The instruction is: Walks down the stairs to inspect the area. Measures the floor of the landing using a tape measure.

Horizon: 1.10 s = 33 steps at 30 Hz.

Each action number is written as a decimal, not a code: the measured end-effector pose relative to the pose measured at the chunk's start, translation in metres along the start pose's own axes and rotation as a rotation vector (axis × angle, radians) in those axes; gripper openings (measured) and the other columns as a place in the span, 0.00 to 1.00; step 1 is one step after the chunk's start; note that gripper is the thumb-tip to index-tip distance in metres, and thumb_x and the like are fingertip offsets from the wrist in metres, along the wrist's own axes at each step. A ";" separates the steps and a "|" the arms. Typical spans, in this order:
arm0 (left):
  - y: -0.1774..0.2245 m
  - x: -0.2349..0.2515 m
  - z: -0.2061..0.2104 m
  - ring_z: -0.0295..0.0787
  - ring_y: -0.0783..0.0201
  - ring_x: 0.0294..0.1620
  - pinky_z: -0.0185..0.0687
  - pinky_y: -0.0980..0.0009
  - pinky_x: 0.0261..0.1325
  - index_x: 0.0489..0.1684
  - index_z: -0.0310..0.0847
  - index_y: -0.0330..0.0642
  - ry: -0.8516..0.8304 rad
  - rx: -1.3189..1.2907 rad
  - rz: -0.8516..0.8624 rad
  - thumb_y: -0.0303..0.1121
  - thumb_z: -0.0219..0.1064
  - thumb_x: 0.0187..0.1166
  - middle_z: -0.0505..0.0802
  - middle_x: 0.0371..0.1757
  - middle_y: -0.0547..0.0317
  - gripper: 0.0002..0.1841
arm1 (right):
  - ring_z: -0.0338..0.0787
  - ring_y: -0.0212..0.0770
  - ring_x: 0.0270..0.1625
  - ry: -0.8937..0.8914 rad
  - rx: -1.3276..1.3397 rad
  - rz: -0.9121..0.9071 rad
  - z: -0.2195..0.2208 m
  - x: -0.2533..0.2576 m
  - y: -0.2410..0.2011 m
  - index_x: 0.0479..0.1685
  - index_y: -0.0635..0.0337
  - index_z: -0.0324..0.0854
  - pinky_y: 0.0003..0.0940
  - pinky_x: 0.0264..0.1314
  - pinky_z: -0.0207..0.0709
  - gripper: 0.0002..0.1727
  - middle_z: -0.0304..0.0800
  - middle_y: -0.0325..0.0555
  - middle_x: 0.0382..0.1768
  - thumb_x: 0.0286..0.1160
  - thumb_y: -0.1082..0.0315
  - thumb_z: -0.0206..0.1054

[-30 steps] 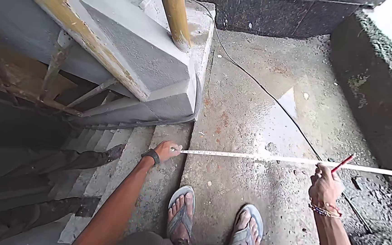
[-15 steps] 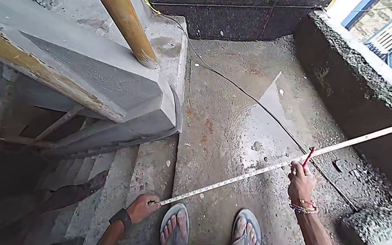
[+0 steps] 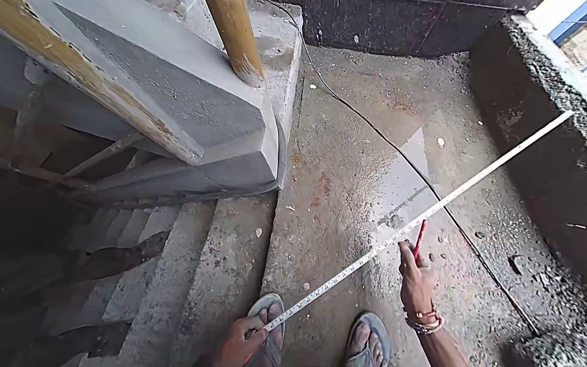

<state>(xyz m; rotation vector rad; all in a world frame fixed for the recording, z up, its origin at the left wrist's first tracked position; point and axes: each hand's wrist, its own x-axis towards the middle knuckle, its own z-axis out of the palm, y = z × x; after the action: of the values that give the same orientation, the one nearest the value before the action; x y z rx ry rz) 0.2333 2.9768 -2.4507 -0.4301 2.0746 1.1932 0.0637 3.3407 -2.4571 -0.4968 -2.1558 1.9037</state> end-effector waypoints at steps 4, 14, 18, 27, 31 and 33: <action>0.028 0.023 0.000 0.85 0.56 0.40 0.79 0.56 0.51 0.44 0.88 0.30 0.065 -0.091 -0.003 0.38 0.64 0.83 0.90 0.38 0.45 0.16 | 0.62 0.20 0.13 -0.198 -0.058 0.032 0.035 -0.039 0.001 0.27 0.51 0.85 0.19 0.17 0.57 0.12 0.69 0.23 0.12 0.77 0.57 0.68; 0.077 0.067 0.027 0.92 0.58 0.44 0.86 0.59 0.56 0.50 0.83 0.30 -0.003 -0.397 -0.044 0.34 0.57 0.89 0.93 0.43 0.47 0.14 | 0.58 0.22 0.11 -0.399 -0.016 0.215 0.091 -0.089 -0.019 0.16 0.47 0.74 0.21 0.16 0.52 0.21 0.61 0.25 0.09 0.84 0.57 0.60; 0.065 0.069 0.031 0.89 0.57 0.39 0.83 0.56 0.51 0.47 0.82 0.33 -0.029 -0.406 -0.023 0.38 0.57 0.88 0.92 0.39 0.49 0.15 | 0.56 0.22 0.10 -0.393 0.163 0.339 0.118 -0.115 -0.034 0.11 0.44 0.67 0.19 0.16 0.51 0.25 0.57 0.24 0.07 0.86 0.58 0.55; 0.045 0.064 0.018 0.86 0.65 0.27 0.84 0.65 0.39 0.37 0.82 0.32 0.073 -0.528 0.026 0.30 0.60 0.86 0.90 0.26 0.56 0.10 | 0.54 0.19 0.10 -0.452 0.100 0.334 0.125 -0.106 -0.107 0.10 0.39 0.64 0.19 0.15 0.48 0.24 0.56 0.21 0.07 0.81 0.55 0.60; -0.010 0.114 0.052 0.90 0.65 0.24 0.89 0.66 0.33 0.37 0.83 0.31 0.086 -0.632 0.236 0.32 0.60 0.84 0.93 0.26 0.54 0.12 | 0.58 0.21 0.13 -0.623 -0.043 0.107 0.141 -0.081 -0.141 0.15 0.43 0.67 0.21 0.18 0.51 0.23 0.58 0.23 0.11 0.85 0.52 0.60; -0.006 0.108 0.051 0.89 0.64 0.25 0.88 0.65 0.34 0.36 0.80 0.32 0.110 -0.610 0.179 0.31 0.59 0.85 0.92 0.27 0.54 0.11 | 0.59 0.20 0.15 -0.676 -0.060 0.024 0.152 -0.075 -0.146 0.17 0.45 0.67 0.20 0.20 0.52 0.22 0.59 0.23 0.12 0.85 0.54 0.61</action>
<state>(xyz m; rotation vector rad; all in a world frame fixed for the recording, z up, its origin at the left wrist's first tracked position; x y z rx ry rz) 0.1816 3.0231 -2.5478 -0.6051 1.8323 1.9541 0.0589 3.1576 -2.3285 0.1511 -2.6008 2.2544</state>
